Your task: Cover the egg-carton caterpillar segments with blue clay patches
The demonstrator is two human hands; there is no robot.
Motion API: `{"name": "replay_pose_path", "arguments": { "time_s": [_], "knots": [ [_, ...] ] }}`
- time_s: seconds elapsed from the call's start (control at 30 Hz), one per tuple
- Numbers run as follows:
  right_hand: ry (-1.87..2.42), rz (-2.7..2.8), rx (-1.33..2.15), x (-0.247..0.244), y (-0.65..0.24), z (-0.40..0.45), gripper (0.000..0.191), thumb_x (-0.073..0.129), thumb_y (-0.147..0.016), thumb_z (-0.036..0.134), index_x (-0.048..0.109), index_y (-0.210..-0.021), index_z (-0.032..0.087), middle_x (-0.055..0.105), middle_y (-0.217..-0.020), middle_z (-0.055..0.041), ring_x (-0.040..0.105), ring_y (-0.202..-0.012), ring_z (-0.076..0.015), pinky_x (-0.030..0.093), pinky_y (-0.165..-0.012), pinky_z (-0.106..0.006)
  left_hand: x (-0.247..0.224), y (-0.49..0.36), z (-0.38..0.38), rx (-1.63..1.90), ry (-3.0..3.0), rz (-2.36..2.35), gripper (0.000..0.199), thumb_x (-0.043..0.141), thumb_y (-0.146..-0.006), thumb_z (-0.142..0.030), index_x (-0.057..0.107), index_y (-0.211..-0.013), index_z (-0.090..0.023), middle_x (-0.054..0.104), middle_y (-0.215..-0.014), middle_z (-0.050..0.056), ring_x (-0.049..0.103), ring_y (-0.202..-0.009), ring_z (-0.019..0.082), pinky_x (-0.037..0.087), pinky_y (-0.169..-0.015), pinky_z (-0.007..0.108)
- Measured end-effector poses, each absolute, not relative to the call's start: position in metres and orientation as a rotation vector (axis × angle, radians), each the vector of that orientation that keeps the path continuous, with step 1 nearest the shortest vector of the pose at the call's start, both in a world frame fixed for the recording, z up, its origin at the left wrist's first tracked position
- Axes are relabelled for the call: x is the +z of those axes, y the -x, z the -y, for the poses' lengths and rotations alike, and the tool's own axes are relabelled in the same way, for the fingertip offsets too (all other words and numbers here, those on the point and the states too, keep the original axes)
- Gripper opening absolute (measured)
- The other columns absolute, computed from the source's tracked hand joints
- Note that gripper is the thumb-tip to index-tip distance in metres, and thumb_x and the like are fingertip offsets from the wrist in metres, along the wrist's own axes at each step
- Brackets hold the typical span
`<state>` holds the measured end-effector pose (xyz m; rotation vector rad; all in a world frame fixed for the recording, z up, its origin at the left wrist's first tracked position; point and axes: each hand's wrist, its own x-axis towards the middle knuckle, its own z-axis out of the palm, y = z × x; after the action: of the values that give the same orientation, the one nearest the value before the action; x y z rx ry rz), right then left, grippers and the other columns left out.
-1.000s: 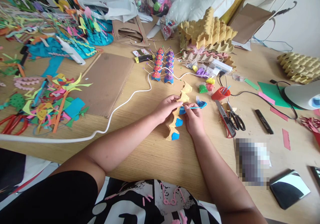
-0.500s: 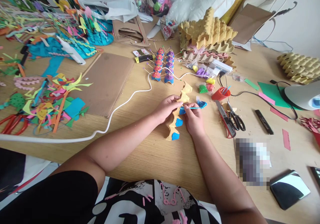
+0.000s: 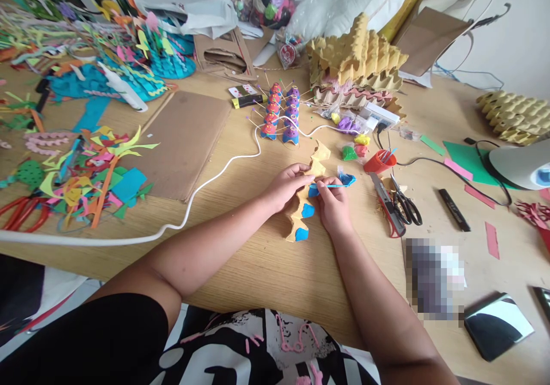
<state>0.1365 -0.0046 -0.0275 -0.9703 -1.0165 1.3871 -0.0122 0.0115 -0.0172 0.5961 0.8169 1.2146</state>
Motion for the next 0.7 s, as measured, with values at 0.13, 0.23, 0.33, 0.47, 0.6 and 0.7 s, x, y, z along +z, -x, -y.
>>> {"name": "replay_pose_path", "arguments": {
  "time_s": [0.13,0.23,0.33,0.47,0.6,0.7],
  "knots": [
    [0.969,0.984,1.407,-0.0278,-0.1380,0.0034,0.052,0.097,-0.080,0.062,0.057,-0.086,0.028,0.069,-0.090,0.0029,0.061,-0.084,-0.0178,0.053,-0.081,-0.034,-0.0180,0.0121,-0.0114,1.213,-0.609,-0.830,0.049,0.102,-0.062,-0.034,0.072,-0.098,-0.019,0.077,-0.079,-0.004,0.068,-0.071,0.011,0.048,-0.075,0.028],
    [0.963,0.966,1.419,-0.0286,-0.1383,0.0025,0.054,0.098,-0.079,0.063,0.057,-0.086,0.028,0.067,-0.088,0.0036,0.059,-0.081,-0.0169,0.050,-0.078,-0.033,-0.0178,0.0122,-0.0112,1.211,-0.613,-0.829,0.049,0.101,-0.062,-0.035,0.072,-0.098,-0.020,0.078,-0.079,-0.004,0.067,-0.070,0.011,0.048,-0.074,0.028],
    [0.977,1.006,1.397,-0.0305,-0.1385,0.0018,0.052,0.097,-0.082,0.061,0.056,-0.087,0.028,0.066,-0.087,0.0045,0.058,-0.079,-0.0155,0.050,-0.079,-0.033,-0.0167,0.0125,-0.0107,1.206,-0.615,-0.831,0.047,0.100,-0.064,-0.033,0.072,-0.099,-0.020,0.077,-0.079,-0.004,0.067,-0.070,0.011,0.049,-0.075,0.027],
    [0.991,1.041,1.371,-0.0323,-0.1384,0.0013,0.051,0.095,-0.084,0.059,0.055,-0.088,0.028,0.068,-0.089,0.0043,0.059,-0.080,-0.0154,0.051,-0.081,-0.033,-0.0160,0.0129,-0.0108,1.197,-0.607,-0.835,0.046,0.100,-0.066,-0.031,0.071,-0.099,-0.020,0.077,-0.080,-0.004,0.068,-0.072,0.012,0.050,-0.077,0.028],
    [0.999,1.026,1.371,-0.0313,-0.1376,0.0015,0.053,0.097,-0.081,0.059,0.055,-0.088,0.028,0.068,-0.088,0.0046,0.059,-0.079,-0.0153,0.050,-0.079,-0.033,-0.0161,0.0130,-0.0111,1.204,-0.611,-0.838,0.046,0.100,-0.065,-0.032,0.071,-0.099,-0.020,0.076,-0.078,-0.004,0.066,-0.070,0.011,0.048,-0.076,0.028],
    [0.992,1.016,1.369,-0.0297,-0.1369,0.0020,0.053,0.098,-0.080,0.059,0.056,-0.087,0.028,0.068,-0.087,0.0049,0.058,-0.078,-0.0153,0.050,-0.079,-0.033,-0.0156,0.0128,-0.0110,1.208,-0.612,-0.844,0.045,0.099,-0.064,-0.031,0.071,-0.097,-0.020,0.074,-0.076,-0.005,0.064,-0.069,0.010,0.046,-0.074,0.027]
  ]
}}
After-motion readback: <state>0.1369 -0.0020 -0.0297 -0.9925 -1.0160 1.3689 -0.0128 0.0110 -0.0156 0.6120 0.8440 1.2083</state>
